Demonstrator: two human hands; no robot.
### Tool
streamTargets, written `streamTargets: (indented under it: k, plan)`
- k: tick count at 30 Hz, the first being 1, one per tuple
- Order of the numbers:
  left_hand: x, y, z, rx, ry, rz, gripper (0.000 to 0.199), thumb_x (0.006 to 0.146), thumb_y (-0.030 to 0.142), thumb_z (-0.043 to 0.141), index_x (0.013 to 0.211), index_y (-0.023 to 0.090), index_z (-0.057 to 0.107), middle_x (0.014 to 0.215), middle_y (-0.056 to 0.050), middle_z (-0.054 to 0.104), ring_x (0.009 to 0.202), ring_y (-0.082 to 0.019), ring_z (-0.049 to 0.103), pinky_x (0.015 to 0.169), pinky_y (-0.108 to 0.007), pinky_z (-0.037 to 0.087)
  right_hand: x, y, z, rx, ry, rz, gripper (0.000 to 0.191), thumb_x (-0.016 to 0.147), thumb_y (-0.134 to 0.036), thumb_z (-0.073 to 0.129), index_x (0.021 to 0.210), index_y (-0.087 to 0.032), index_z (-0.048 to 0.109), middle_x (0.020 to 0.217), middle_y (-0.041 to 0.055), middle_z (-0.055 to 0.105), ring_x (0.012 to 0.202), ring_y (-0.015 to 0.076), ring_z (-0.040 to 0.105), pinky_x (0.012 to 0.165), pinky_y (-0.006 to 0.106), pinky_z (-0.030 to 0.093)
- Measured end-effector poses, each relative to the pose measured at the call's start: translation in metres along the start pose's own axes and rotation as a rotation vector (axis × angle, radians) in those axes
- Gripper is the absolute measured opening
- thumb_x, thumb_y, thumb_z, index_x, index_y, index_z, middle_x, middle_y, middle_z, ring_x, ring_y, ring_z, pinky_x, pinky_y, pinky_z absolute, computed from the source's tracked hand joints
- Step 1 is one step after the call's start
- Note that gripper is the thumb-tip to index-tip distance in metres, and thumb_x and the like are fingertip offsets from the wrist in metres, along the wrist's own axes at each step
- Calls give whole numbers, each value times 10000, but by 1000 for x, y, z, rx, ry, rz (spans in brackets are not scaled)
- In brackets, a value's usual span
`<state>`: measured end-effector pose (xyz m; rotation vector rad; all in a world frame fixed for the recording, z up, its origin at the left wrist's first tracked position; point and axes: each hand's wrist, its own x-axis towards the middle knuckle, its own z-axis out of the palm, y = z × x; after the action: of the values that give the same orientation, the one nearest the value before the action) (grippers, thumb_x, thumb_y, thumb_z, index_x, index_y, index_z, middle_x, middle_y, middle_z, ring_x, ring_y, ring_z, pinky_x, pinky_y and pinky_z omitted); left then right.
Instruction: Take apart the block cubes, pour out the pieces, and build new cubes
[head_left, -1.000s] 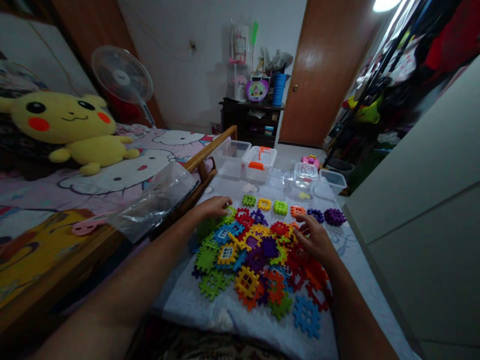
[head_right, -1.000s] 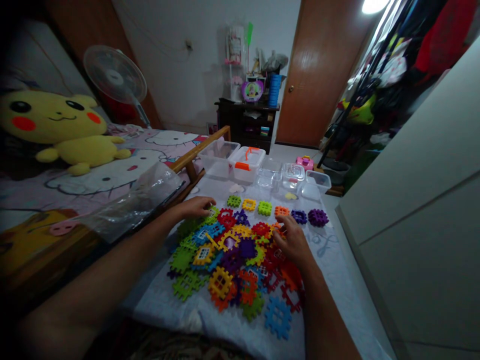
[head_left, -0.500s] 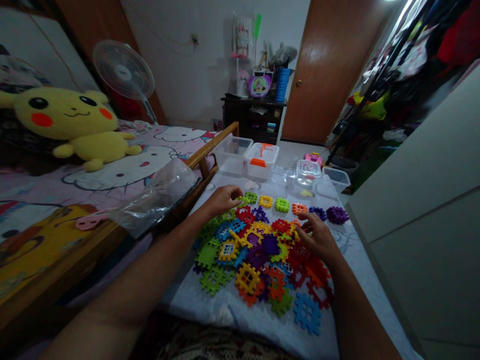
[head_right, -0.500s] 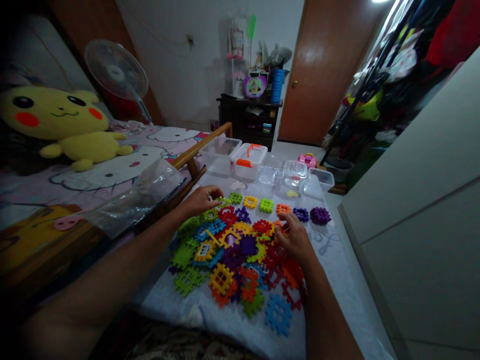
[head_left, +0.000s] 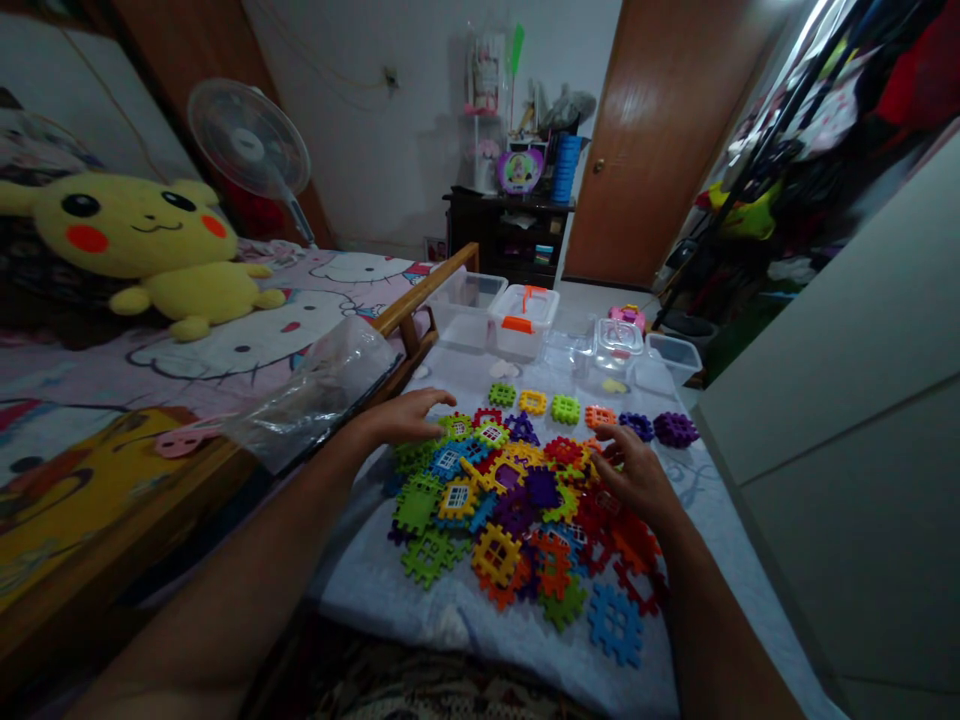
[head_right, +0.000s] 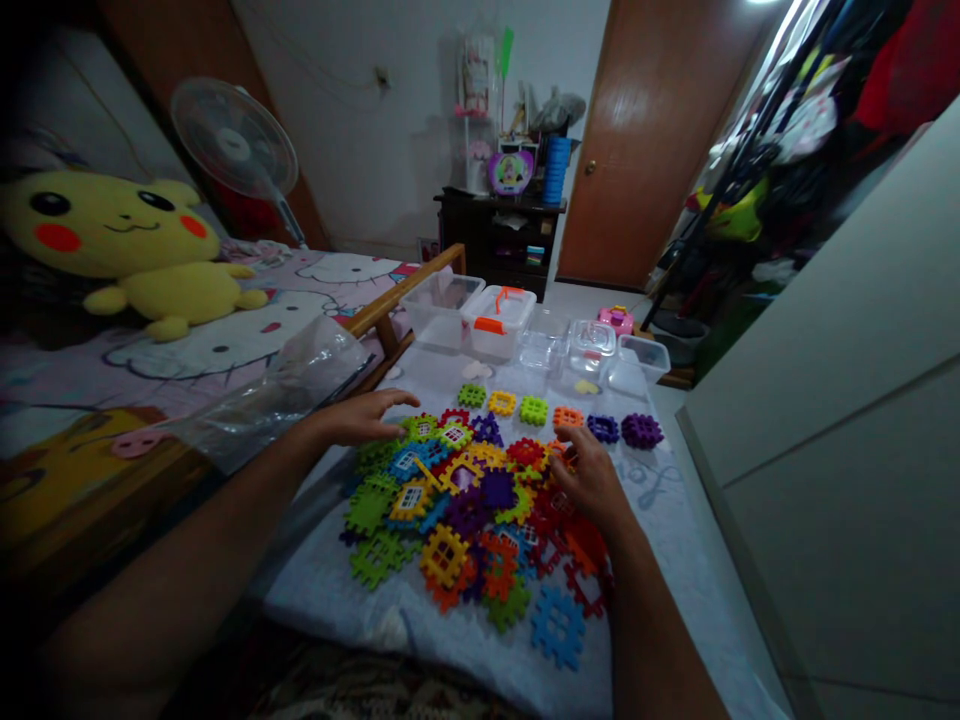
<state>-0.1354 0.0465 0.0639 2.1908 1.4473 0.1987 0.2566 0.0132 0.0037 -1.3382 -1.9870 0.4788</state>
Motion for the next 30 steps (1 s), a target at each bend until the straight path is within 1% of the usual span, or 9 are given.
streamTargets:
  k: [3,8,11,16,20,22,24,26,30]
  plan:
    - [0,-13,10,28,-44,-77,434,723,173,676,1153,223,641,1196,-88,687,1111,-285,632,947,-388,492,0,2,1,1,-7,0,293,863,-319,558,1120,-184,589,1040,91,641,752,179,641,712,358,556]
    - [4,-12,22,18,-3,-120,402,722,161,610,1119,203,658,991,-77,718,925,-262,669,820,-350,507,-1,6,2,-4,-15,2,289,861,-307,557,1120,-181,587,1052,95,646,756,180,643,716,364,557]
    - [7,-8,18,-4,26,-95,391,726,175,583,1110,163,661,902,-68,709,849,-243,662,771,-335,498,0,6,2,-9,-8,3,286,857,-310,559,1112,-184,591,1036,93,652,745,180,646,707,365,559]
    - [9,-1,4,-68,42,-22,227,797,281,565,941,153,685,840,-44,703,788,-202,646,734,-299,492,1,1,1,4,-2,8,279,851,-313,556,1097,-188,601,1032,94,652,724,171,646,679,346,557]
    - [12,17,0,-59,243,48,181,821,271,570,925,174,682,921,-46,710,865,-197,649,805,-302,496,2,-2,0,12,9,-1,275,841,-310,558,1086,-195,608,1014,90,664,727,174,648,676,344,555]
    - [16,30,4,-16,363,107,153,830,232,568,920,179,680,960,-54,705,916,-202,644,854,-313,488,1,-3,1,13,-4,7,281,836,-303,560,1088,-192,614,1010,92,673,724,173,650,675,341,554]
    - [21,44,11,50,416,153,138,837,191,565,919,183,675,967,-63,697,947,-210,635,880,-322,480,1,-3,1,12,-29,21,295,828,-298,559,1094,-188,621,974,85,684,716,172,652,671,333,551]
    - [27,55,21,129,384,190,142,841,163,567,929,189,675,965,-72,691,960,-220,626,889,-329,476,1,-3,2,9,-50,30,310,820,-297,558,1101,-183,627,916,73,692,710,175,654,662,325,546]
    - [37,66,37,257,227,257,159,875,175,551,949,184,691,975,-98,685,955,-239,619,873,-344,474,1,-4,3,3,-65,31,310,825,-299,549,1096,-176,637,850,62,701,705,181,659,658,320,535]
